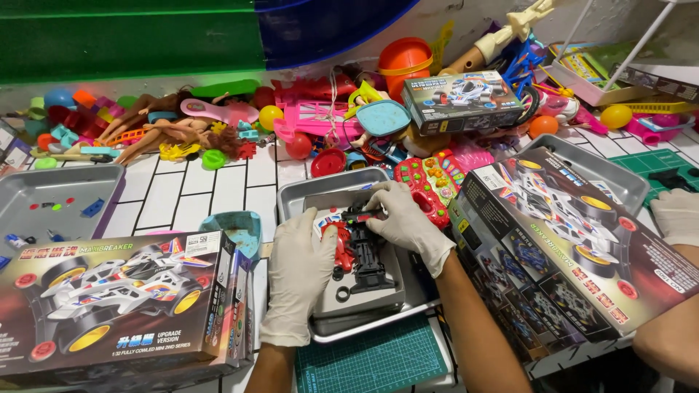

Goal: Assembling a mini 4WD toy car from a model kit, including unboxing and fitting the chassis components together.

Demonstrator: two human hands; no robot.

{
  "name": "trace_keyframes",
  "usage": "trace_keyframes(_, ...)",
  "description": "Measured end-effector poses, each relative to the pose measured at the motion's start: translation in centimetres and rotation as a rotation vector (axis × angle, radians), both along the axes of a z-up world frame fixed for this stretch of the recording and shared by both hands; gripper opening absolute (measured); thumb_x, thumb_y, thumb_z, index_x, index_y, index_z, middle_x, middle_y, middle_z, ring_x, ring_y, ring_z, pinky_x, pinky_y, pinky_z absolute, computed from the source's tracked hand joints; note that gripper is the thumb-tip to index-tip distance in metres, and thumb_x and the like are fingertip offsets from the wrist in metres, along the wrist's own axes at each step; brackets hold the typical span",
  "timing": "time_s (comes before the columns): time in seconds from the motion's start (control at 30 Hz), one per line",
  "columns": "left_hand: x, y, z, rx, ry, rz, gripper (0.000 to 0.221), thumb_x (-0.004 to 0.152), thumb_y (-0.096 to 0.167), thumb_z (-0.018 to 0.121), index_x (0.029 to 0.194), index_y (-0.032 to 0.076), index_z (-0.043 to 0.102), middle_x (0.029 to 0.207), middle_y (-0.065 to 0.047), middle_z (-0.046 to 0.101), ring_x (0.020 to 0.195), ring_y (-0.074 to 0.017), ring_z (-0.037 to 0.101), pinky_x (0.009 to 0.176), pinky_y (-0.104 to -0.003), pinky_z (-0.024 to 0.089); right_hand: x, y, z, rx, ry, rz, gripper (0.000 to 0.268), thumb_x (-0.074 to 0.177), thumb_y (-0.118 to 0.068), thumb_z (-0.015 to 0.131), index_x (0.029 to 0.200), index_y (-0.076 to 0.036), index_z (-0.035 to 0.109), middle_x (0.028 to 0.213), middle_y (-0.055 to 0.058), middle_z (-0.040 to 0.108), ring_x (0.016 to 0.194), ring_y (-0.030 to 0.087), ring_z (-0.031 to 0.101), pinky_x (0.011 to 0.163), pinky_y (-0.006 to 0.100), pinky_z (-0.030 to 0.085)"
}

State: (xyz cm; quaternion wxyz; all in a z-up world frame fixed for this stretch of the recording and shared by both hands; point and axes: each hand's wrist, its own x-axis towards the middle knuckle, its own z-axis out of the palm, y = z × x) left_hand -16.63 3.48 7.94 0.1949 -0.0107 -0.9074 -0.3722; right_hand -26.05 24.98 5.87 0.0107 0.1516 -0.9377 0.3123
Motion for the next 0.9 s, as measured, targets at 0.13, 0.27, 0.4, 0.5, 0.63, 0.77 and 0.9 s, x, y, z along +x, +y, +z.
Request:
trace_keyframes(0.13, -1.5, 1.0, 0.1, 0.129, -0.089, -0.099, 0.056, 0.094, 0.040, 0.065, 0.141, 0.010, 0.057, 0.129, -0.016, 0.065, 0.128, -0.0353, 0.055, 0.112, -0.045, 0.039, 1.8, -0.8, 3.2, -0.323, -0.110, -0.108, 0.041, 0.076, -0.024, 0.084, 0.114, -0.020, 0.069, 0.119, 0.004, 0.073, 0.123, 0.021, 0.064, 0.101, 0.037, 0.054)
trace_keyframes(0.27, -2.0, 1.7, 1.8, 0.330, -0.338, -0.162, 0.066, 0.087, 0.042, 0.071, 0.146, 0.019, 0.051, 0.128, -0.009, 0.066, 0.130, -0.0286, 0.057, 0.111, -0.042, 0.043, 2.6, -1.7, 3.6, -0.901, -0.198, -0.082, 0.039, 0.081, 0.005, 0.074, 0.117, -0.007, 0.065, 0.113, 0.009, 0.071, 0.102, 0.017, 0.071, 0.083, 0.029, 0.060)
trace_keyframes(0.4, -2.8, 2.1, 1.8, 0.509, -0.389, -0.194, 0.025, 0.087, 0.033, 0.075, 0.111, 0.027, 0.076, 0.099, 0.002, 0.078, 0.104, -0.0157, 0.073, 0.092, -0.032, 0.055, 4.3, -2.9, 6.0, -1.019, -0.181, 0.010, 0.044, 0.085, 0.002, 0.075, 0.128, -0.004, 0.066, 0.120, 0.013, 0.071, 0.108, 0.018, 0.070, 0.095, 0.033, 0.057)
trace_keyframes(0.5, -3.7, 1.5, 0.6, 0.614, -0.284, -0.075, 0.023, 0.085, 0.027, 0.076, 0.108, 0.024, 0.076, 0.098, 0.000, 0.078, 0.101, -0.0155, 0.072, 0.090, -0.032, 0.055, 4.0, -2.9, 6.1, -0.714, -0.079, -0.185, 0.035, 0.091, -0.022, 0.076, 0.125, -0.017, 0.071, 0.112, 0.009, 0.076, 0.108, 0.018, 0.070, 0.100, 0.036, 0.054)
trace_keyframes(0.63, -4.1, 0.2, -0.5, 0.673, -0.201, 0.104, 0.027, 0.087, 0.027, 0.073, 0.113, 0.021, 0.074, 0.100, -0.004, 0.077, 0.100, -0.0191, 0.072, 0.089, -0.034, 0.054, 2.6, -2.1, 4.8, 0.098, -0.200, -0.312, 0.055, 0.090, -0.049, 0.071, 0.139, -0.031, 0.054, 0.126, 0.007, 0.071, 0.127, 0.026, 0.063, 0.114, 0.044, 0.045)
trace_keyframes(0.77, -4.2, -0.4, 0.1, 0.692, -0.127, 0.192, 0.020, 0.091, 0.024, 0.068, 0.110, 0.020, 0.070, 0.101, -0.006, 0.076, 0.100, -0.0237, 0.071, 0.089, -0.039, 0.054, 3.0, -3.9, 3.7, 0.274, -0.177, -0.170, 0.055, 0.097, -0.028, 0.058, 0.149, -0.025, 0.039, 0.132, 0.015, 0.061, 0.114, 0.041, 0.067, 0.102, 0.052, 0.054)
trace_keyframes(0.9, -4.5, -0.3, -1.5, 0.738, -0.077, 0.189, 0.019, 0.093, 0.016, 0.065, 0.112, 0.012, 0.067, 0.102, -0.016, 0.075, 0.099, -0.0304, 0.071, 0.090, -0.045, 0.055, 3.9, -4.7, 3.8, 0.319, -0.152, -0.085, 0.060, 0.099, -0.011, 0.052, 0.153, -0.012, 0.029, 0.126, 0.026, 0.057, 0.107, 0.053, 0.067, 0.098, 0.060, 0.055)
